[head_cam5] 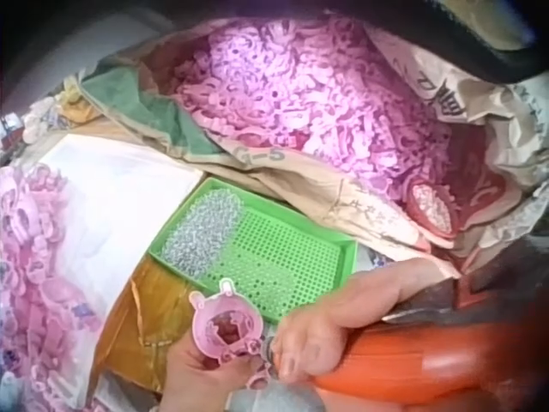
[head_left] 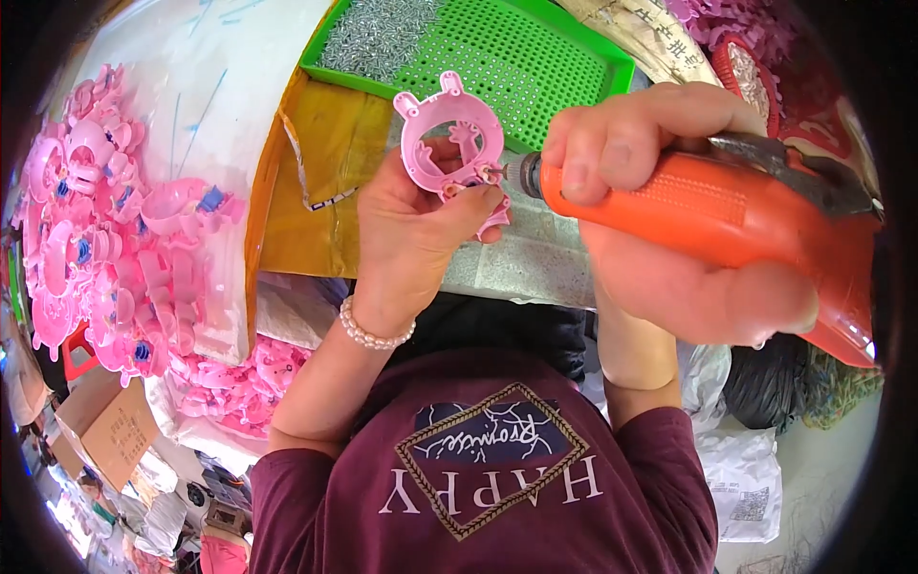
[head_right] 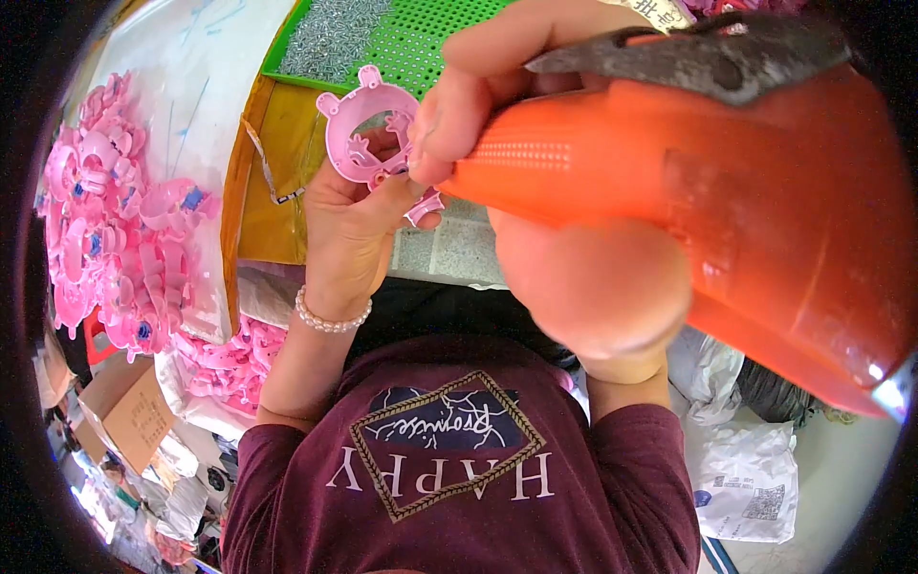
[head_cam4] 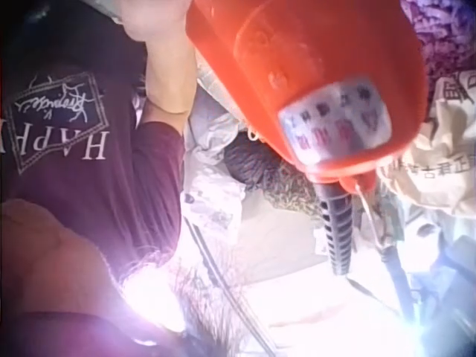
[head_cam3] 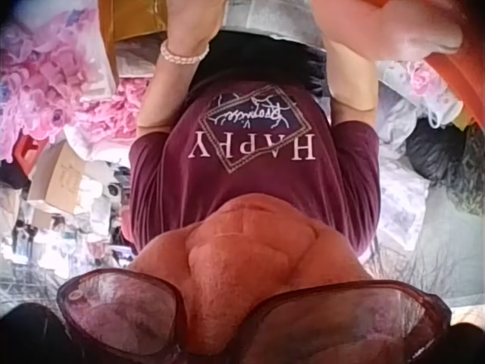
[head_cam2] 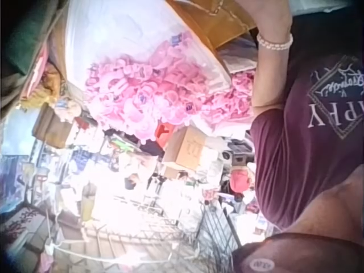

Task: Assembling small decorative elements onto a pink plastic toy frame using a hot glue gun.

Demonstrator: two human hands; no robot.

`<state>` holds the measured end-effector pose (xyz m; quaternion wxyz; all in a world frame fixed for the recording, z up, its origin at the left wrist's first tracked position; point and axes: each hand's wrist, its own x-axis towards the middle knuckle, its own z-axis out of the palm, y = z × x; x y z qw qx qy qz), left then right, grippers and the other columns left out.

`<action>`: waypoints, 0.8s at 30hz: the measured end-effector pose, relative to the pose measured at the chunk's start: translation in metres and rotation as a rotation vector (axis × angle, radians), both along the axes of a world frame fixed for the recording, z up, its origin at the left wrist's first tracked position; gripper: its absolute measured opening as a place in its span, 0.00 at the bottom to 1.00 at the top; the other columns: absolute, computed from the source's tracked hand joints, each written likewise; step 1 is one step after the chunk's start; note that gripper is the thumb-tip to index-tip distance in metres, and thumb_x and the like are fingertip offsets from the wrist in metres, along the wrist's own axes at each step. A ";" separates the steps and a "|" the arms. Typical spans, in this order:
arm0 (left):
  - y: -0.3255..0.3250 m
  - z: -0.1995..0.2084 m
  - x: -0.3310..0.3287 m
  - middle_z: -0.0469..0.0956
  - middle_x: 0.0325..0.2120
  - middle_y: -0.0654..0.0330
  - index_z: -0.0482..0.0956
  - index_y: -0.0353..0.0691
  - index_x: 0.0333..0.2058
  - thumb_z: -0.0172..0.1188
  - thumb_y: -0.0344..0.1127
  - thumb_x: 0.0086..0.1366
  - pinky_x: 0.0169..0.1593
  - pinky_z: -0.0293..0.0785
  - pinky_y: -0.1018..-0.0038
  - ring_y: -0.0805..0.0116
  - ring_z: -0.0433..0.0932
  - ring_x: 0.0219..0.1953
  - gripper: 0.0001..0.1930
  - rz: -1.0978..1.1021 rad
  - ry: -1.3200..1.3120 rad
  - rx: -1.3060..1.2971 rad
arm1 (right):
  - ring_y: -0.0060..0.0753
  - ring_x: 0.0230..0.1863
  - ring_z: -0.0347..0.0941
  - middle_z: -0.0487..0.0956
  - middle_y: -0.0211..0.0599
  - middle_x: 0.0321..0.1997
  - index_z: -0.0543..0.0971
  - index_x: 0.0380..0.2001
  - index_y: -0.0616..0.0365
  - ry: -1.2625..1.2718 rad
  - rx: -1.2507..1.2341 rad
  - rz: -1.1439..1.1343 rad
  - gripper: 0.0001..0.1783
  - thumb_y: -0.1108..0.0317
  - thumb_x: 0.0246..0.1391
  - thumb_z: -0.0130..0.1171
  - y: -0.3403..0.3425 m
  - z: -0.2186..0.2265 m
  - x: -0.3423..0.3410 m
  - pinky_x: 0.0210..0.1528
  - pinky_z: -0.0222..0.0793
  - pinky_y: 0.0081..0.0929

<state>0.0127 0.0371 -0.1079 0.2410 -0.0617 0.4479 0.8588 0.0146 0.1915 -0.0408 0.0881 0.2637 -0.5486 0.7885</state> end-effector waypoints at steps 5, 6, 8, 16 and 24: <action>0.002 0.001 0.002 0.76 0.32 0.58 0.70 0.32 0.42 0.59 0.17 0.52 0.25 0.76 0.77 0.71 0.77 0.28 0.17 0.047 0.015 -0.015 | 0.29 0.31 0.69 0.71 0.33 0.32 0.66 0.38 0.61 -0.043 0.038 -0.061 0.51 0.20 0.30 0.52 -0.004 -0.002 0.001 0.34 0.65 0.31; 0.002 0.001 0.002 0.76 0.32 0.58 0.70 0.32 0.42 0.59 0.17 0.52 0.25 0.76 0.77 0.71 0.77 0.28 0.17 0.047 0.014 -0.016 | 0.29 0.31 0.69 0.71 0.33 0.32 0.67 0.38 0.61 -0.085 0.070 -0.090 0.51 0.20 0.29 0.53 -0.005 0.000 0.002 0.34 0.65 0.31; 0.003 0.001 0.003 0.76 0.32 0.57 0.70 0.32 0.41 0.58 0.17 0.52 0.25 0.76 0.77 0.71 0.78 0.28 0.16 0.071 0.024 -0.025 | 0.29 0.30 0.69 0.71 0.33 0.31 0.67 0.37 0.61 -0.168 0.132 -0.147 0.51 0.20 0.29 0.53 -0.008 0.004 0.007 0.33 0.65 0.31; 0.002 -0.004 0.007 0.76 0.30 0.57 0.70 0.31 0.41 0.58 0.17 0.53 0.26 0.76 0.76 0.71 0.77 0.27 0.15 0.092 0.030 -0.019 | 0.31 0.26 0.69 0.71 0.35 0.28 0.68 0.35 0.62 -0.448 0.346 -0.354 0.50 0.21 0.27 0.56 -0.014 0.015 0.019 0.30 0.67 0.30; 0.003 -0.002 0.004 0.76 0.32 0.59 0.70 0.33 0.44 0.58 0.19 0.54 0.26 0.77 0.78 0.73 0.77 0.28 0.18 0.037 0.007 -0.050 | 0.33 0.31 0.66 0.69 0.35 0.36 0.65 0.44 0.61 -0.008 -0.208 -0.175 0.41 0.31 0.44 0.49 0.013 -0.008 -0.006 0.34 0.62 0.31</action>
